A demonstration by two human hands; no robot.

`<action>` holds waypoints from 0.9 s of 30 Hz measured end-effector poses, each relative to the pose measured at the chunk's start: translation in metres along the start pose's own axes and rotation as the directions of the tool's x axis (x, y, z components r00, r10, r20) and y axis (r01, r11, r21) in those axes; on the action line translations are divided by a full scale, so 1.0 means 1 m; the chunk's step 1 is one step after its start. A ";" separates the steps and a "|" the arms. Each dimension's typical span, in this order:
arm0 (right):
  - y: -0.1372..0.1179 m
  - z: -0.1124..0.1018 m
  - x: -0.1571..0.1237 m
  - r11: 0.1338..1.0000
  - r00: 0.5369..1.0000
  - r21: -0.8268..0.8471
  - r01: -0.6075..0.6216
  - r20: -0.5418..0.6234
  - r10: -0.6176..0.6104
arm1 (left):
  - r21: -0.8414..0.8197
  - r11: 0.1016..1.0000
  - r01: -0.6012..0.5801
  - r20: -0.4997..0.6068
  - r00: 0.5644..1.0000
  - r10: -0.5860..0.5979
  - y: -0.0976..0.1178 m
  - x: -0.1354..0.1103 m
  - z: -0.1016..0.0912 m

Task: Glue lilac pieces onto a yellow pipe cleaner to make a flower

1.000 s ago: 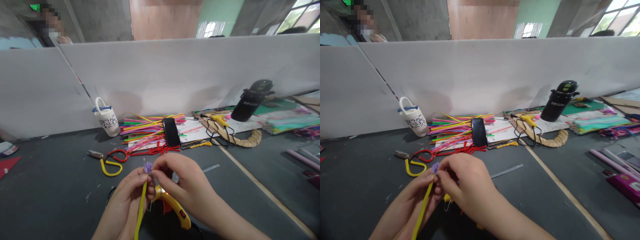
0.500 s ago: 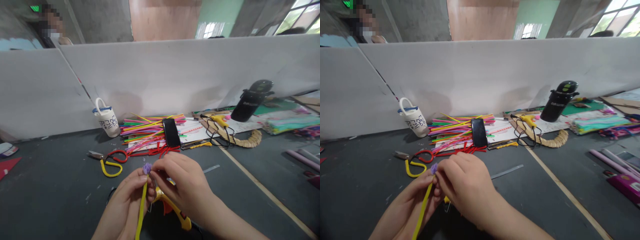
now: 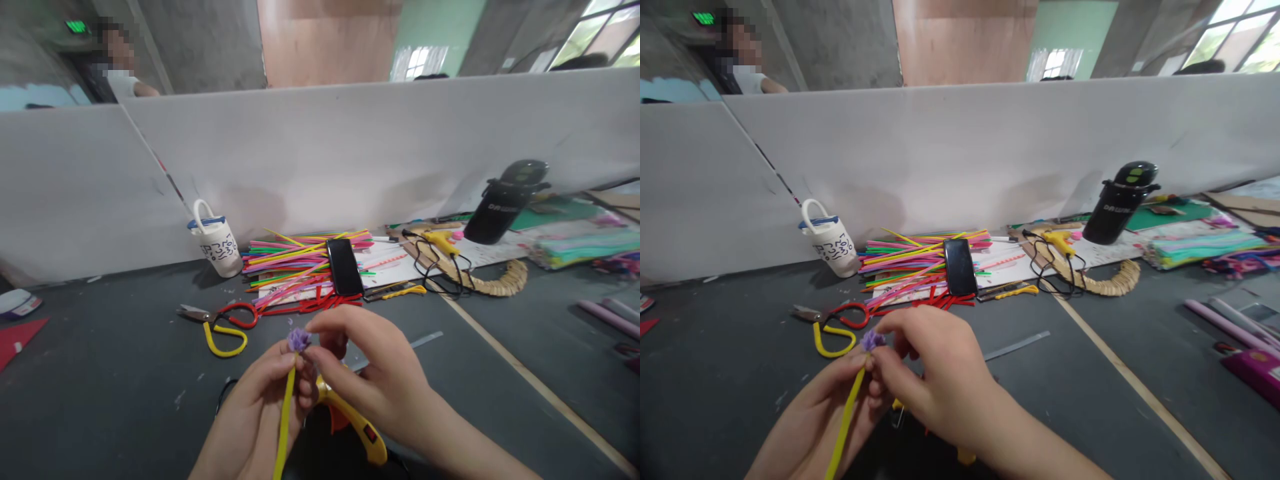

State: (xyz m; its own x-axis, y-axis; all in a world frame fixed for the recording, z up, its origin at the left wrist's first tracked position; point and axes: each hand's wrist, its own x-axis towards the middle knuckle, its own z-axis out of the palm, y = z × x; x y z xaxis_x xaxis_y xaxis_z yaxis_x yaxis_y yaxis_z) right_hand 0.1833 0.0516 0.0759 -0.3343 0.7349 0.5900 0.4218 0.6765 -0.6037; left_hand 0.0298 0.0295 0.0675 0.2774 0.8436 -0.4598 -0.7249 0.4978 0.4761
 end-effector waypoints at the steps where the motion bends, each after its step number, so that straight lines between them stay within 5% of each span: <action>1: 0.000 -0.001 0.000 1.000 1.000 0.002 0.001 -0.005 -0.001 | 0.002 1.000 0.002 0.008 1.000 -0.002 0.000 0.000 -0.001; 10: 0.004 0.005 -0.002 0.941 0.959 -0.214 0.261 -0.056 -0.279 | 0.082 0.990 -0.118 0.082 0.990 0.112 -0.002 -0.001 0.002; 27: 0.005 0.005 -0.001 0.951 0.969 -0.199 0.238 -0.024 -0.248 | 0.267 0.951 -0.159 -0.011 0.986 0.168 -0.001 0.001 0.000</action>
State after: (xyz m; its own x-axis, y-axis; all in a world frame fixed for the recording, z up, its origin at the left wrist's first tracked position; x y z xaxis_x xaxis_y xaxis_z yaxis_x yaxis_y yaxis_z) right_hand 0.1815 0.0541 0.0694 -0.4083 0.5433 0.7336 0.4889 0.8088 -0.3269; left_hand 0.0307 0.0299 0.0667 0.1447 0.9132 -0.3810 -0.5652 0.3923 0.7257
